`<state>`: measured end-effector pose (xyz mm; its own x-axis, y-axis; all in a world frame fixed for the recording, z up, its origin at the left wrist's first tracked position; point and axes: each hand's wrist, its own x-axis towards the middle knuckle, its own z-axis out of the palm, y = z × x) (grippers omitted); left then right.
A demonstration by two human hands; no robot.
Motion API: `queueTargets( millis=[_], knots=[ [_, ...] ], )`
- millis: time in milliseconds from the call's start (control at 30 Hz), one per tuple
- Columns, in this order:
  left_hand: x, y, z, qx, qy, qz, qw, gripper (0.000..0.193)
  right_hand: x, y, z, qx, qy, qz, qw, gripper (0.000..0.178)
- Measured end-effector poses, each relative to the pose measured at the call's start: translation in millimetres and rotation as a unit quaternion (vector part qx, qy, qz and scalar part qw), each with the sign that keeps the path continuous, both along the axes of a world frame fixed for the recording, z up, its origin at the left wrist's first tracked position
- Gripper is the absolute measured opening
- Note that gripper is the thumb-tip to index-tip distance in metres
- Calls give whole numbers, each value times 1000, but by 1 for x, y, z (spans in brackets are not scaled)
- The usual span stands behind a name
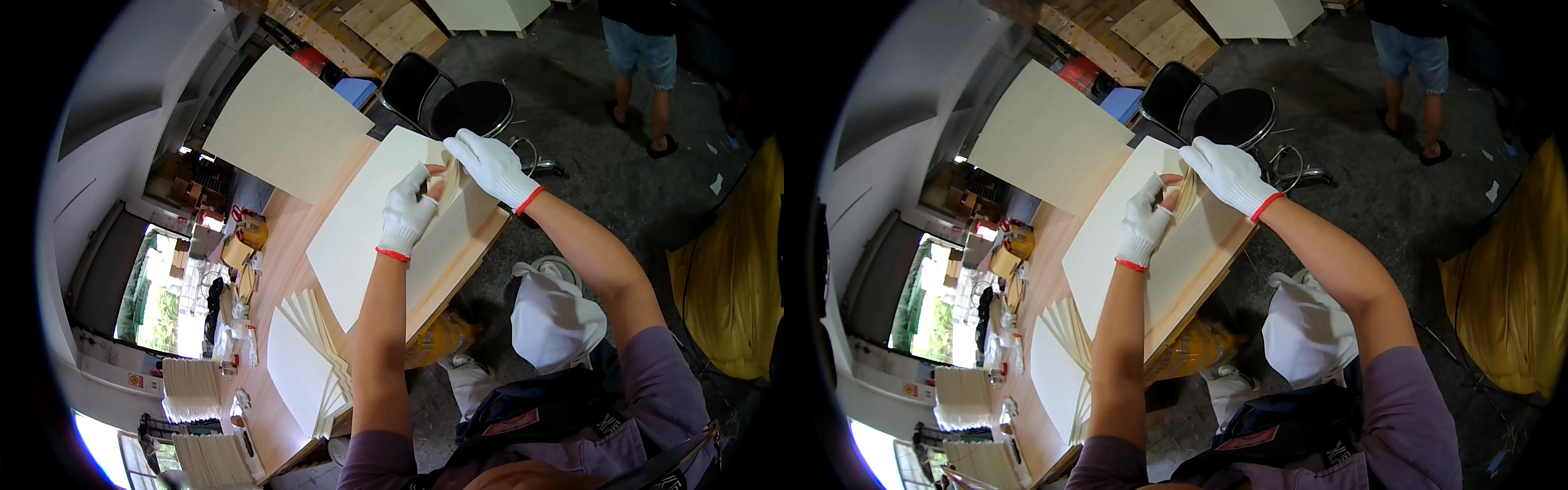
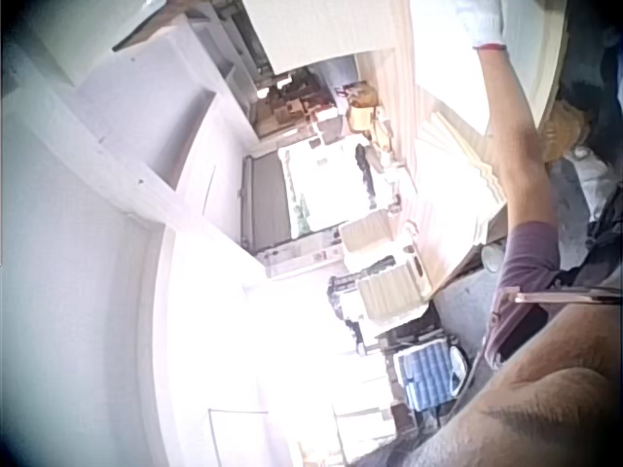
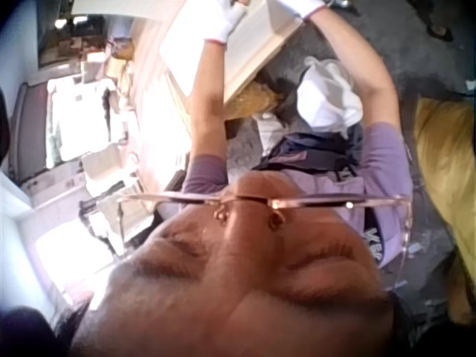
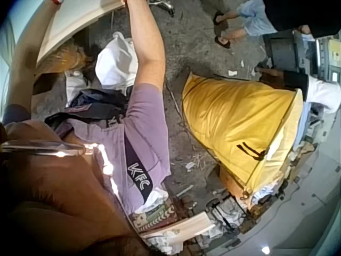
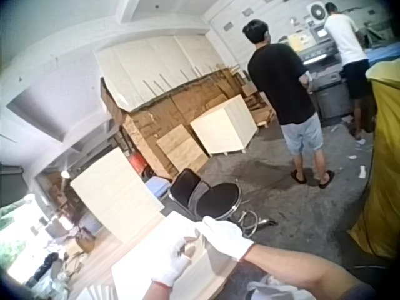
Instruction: The person sands the edges of rectangular white boards one by one using a sanding block. They repeatedly pick up a board, sand its edges, and place it into a growing stack on the table.
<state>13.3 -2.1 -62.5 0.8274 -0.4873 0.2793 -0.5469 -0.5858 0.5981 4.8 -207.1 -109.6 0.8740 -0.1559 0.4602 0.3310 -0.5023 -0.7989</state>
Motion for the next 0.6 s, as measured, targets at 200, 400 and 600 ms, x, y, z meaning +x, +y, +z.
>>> queueTargets(
  millis=[200,400,600],
  knots=[
    [5,2,-9,-24,0,-8,1000,39,0,1,-1,-9,0,0,1000,47],
    [8,2,-11,-33,-29,-28,999,39,0,0,1,-16,-6,-3,1000,49],
    [-12,-6,9,-18,-9,18,1000,29,-5,0,6,12,15,8,1000,46]
  ],
)
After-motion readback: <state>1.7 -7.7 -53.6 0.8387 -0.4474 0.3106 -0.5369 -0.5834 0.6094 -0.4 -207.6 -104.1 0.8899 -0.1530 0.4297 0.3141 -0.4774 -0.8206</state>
